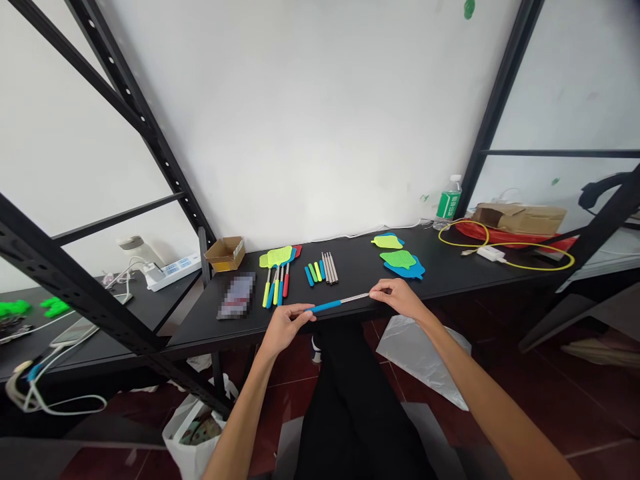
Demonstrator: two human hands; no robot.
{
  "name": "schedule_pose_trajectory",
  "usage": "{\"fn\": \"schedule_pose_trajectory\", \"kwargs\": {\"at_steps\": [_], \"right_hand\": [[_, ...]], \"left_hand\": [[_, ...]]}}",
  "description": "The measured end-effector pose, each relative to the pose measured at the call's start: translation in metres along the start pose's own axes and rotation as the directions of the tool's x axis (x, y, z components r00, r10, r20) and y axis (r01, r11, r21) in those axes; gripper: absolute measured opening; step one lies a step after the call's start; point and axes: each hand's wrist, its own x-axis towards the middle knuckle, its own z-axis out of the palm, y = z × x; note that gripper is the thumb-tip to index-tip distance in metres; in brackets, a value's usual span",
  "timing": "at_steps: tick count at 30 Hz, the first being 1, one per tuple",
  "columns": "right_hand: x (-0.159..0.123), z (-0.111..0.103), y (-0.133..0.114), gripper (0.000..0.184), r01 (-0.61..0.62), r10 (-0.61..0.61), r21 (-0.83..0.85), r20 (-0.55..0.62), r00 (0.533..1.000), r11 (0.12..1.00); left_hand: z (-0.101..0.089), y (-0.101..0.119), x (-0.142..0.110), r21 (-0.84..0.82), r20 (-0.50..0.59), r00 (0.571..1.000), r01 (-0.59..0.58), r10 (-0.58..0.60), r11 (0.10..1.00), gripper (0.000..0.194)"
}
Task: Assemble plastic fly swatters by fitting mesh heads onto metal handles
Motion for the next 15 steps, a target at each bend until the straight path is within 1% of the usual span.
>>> {"fn": "schedule_pose_trajectory", "kwargs": {"at_steps": [5, 8, 10, 12, 14, 15], "right_hand": [[-0.002, 0.003, -0.007, 0.03, 0.011, -0.011, 0.015, 0.002, 1.0, 1.0], [-0.003, 0.012, -0.015, 0.033, 0.013, -0.014, 0.038, 0.026, 1.0, 0.999], [-0.002, 0.021, -0.022, 0.033, 0.034, -0.037, 0.04, 0.068, 0.997, 0.999], [-0.001, 0.027, -0.027, 0.032, 0.047, -0.05, 0.037, 0.073, 0.996, 0.998], [0.001, 0.025, -0.028, 0.03, 0.04, -0.041, 0.028, 0.052, 0.998, 0.999], [0.002, 0.02, -0.027, 0.03, 0.029, -0.03, 0.015, 0.026, 0.999, 0.999]], "left_hand": [[-0.005, -0.005, 0.001, -0.009, 0.007, 1.0, -0.016, 0.016, 1.0, 0.046], [-0.005, -0.004, 0.001, 0.077, 0.028, 0.999, -0.034, 0.032, 0.996, 0.048], [-0.003, -0.003, 0.001, 0.164, 0.046, 0.998, -0.051, 0.044, 0.985, 0.046], [-0.001, -0.001, 0.0, 0.218, 0.056, 0.997, -0.064, 0.053, 0.974, 0.044], [0.0, 0.0, 0.001, 0.219, 0.054, 0.997, -0.069, 0.059, 0.973, 0.045], [0.0, 0.0, 0.001, 0.212, 0.053, 0.997, -0.071, 0.061, 0.975, 0.046]]}}
